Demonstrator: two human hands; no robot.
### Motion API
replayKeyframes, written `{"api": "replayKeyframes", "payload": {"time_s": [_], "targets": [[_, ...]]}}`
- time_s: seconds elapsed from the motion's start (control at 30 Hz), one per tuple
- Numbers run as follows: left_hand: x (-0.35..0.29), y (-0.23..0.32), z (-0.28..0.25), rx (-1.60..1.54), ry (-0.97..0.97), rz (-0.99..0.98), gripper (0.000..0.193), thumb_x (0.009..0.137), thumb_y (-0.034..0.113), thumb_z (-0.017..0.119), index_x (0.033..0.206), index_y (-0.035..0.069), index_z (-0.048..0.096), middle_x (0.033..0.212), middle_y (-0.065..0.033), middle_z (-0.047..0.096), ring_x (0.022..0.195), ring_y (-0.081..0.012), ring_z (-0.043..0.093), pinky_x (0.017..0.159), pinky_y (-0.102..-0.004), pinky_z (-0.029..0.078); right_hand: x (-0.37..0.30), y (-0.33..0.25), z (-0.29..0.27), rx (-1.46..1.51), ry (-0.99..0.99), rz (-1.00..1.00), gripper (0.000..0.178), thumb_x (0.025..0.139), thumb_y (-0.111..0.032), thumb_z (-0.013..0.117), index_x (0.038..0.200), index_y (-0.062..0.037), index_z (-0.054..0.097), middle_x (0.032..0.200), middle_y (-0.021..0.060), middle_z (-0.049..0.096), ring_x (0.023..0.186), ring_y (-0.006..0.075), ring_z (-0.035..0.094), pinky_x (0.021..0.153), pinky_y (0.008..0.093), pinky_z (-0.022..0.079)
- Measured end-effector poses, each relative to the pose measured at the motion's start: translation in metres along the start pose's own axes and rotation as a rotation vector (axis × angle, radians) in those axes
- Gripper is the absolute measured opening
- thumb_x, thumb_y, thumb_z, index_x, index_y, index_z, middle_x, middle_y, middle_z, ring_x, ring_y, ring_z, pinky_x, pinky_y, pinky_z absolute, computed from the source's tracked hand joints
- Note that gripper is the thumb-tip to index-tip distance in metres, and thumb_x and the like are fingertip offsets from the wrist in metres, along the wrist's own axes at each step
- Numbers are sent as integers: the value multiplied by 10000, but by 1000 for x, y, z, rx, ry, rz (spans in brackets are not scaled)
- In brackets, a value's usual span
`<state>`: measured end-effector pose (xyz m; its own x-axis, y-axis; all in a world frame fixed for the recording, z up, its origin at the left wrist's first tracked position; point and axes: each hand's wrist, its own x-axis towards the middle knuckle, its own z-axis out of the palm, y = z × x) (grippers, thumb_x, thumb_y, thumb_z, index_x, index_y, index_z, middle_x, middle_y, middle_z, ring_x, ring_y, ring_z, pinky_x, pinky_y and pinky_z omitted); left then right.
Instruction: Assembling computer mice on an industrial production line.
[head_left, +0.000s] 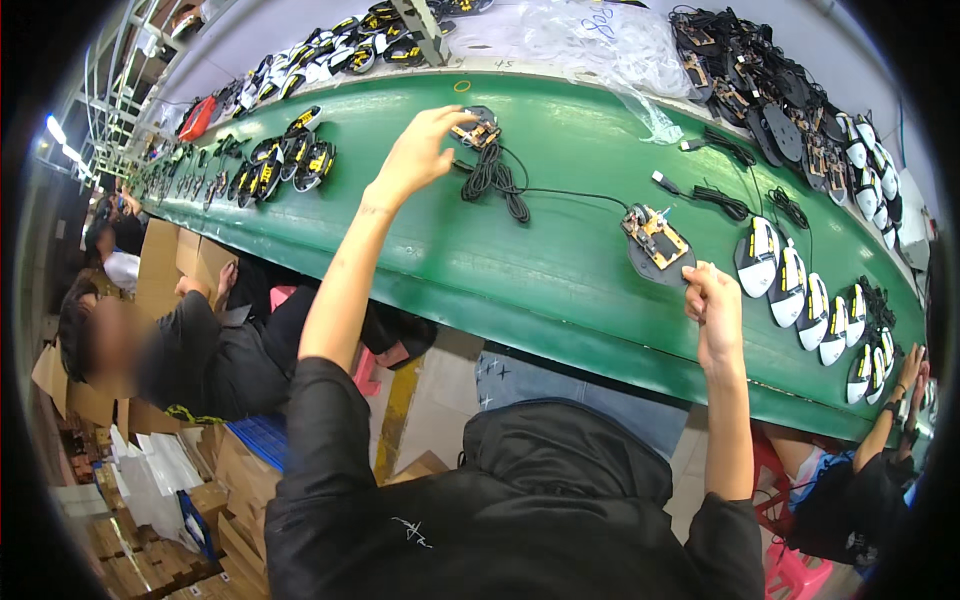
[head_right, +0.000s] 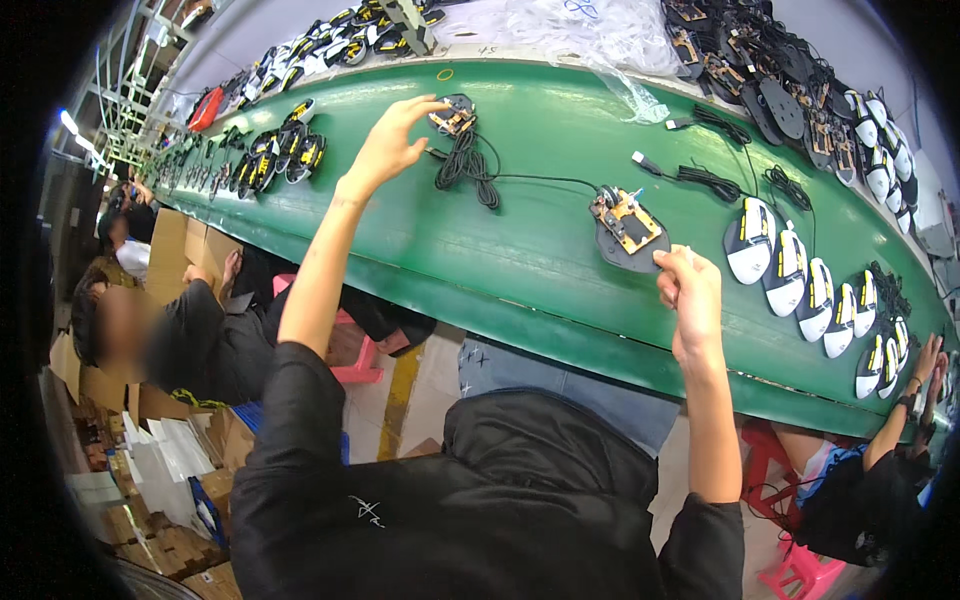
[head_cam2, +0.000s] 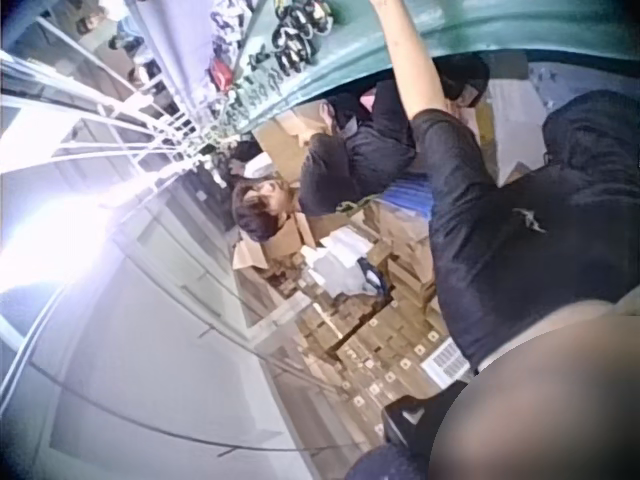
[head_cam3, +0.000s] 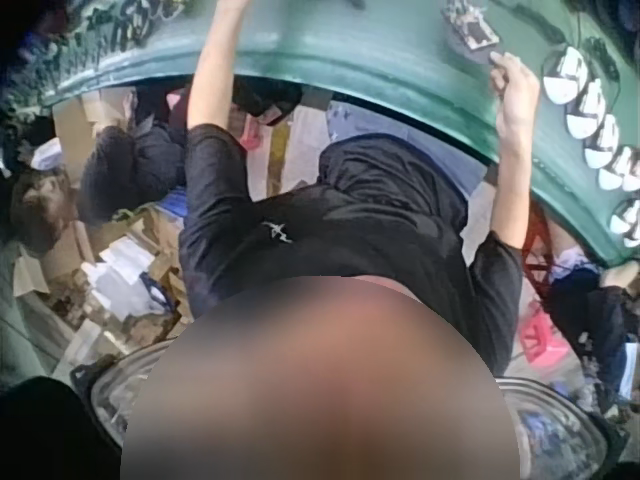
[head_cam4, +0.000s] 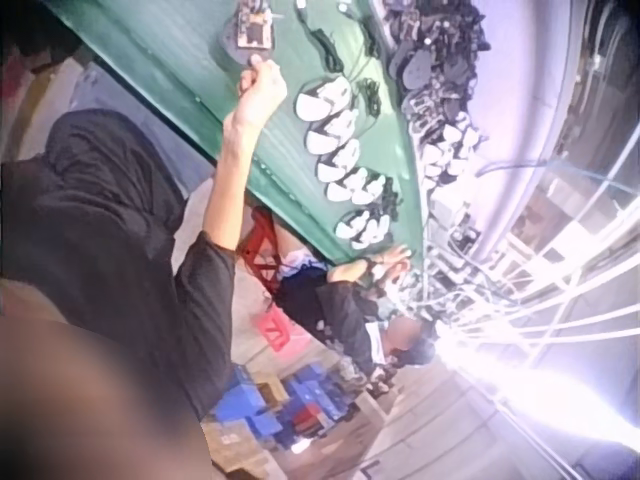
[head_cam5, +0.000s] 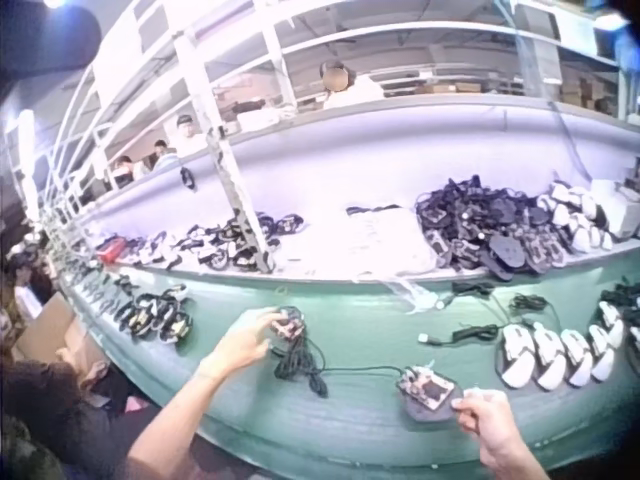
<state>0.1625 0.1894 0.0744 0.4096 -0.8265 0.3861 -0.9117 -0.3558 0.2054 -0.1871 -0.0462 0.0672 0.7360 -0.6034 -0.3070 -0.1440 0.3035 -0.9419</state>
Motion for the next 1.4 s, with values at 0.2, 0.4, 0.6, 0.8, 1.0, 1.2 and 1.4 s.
{"api": "replayKeyframes", "payload": {"time_s": [0.2,0.4,0.6,0.8,1.0,1.2,1.4], "targets": [[50,-24,20,114,-426,328,509,741,10,665,1222,157,582,1272,-85,572,1260,-307,453,1045,-388,399,-12,1,-3,56,-110,-29,251,834,-122,583,646,-130,417,605,-76,339,486,31,280,475,224,199],[65,-16,-3,380,-502,322,329,777,240,692,1064,100,612,1034,-100,624,1039,-305,561,893,-396,462,-22,-26,9,109,-155,-113,239,850,-99,587,666,-99,435,637,-69,353,540,22,286,488,206,206],[51,-2,-21,-2,-384,-76,333,815,324,667,1012,61,612,812,-140,677,765,-288,652,704,-354,493,-1,-51,36,-52,-172,-290,162,871,-136,585,730,-66,546,614,-71,385,544,23,309,506,212,224],[66,41,-59,-624,-396,-382,318,835,214,681,1122,87,635,821,-8,626,712,-62,579,622,-216,465,46,-81,91,-326,-238,-559,186,877,-172,577,751,-37,596,594,-52,456,545,46,380,497,239,278],[76,60,-121,-924,-89,-352,308,868,181,634,1149,56,641,922,4,622,745,-52,602,612,-204,520,40,-92,108,-343,-296,-714,200,901,-195,562,800,-32,617,592,-42,486,556,52,404,515,238,296],[8,37,-85,-1182,23,-657,372,850,232,651,1187,78,615,882,40,605,804,-30,571,676,-195,466,39,-69,52,-213,-343,-493,186,898,-198,578,801,-43,612,600,-53,460,558,43,381,537,224,272],[-56,31,-21,-1160,-4,-911,227,828,175,657,1039,92,651,800,55,543,689,-39,506,624,-206,426,41,-42,10,-492,-517,-283,185,884,-175,586,752,-46,564,578,-35,458,541,44,379,531,231,286]]}}
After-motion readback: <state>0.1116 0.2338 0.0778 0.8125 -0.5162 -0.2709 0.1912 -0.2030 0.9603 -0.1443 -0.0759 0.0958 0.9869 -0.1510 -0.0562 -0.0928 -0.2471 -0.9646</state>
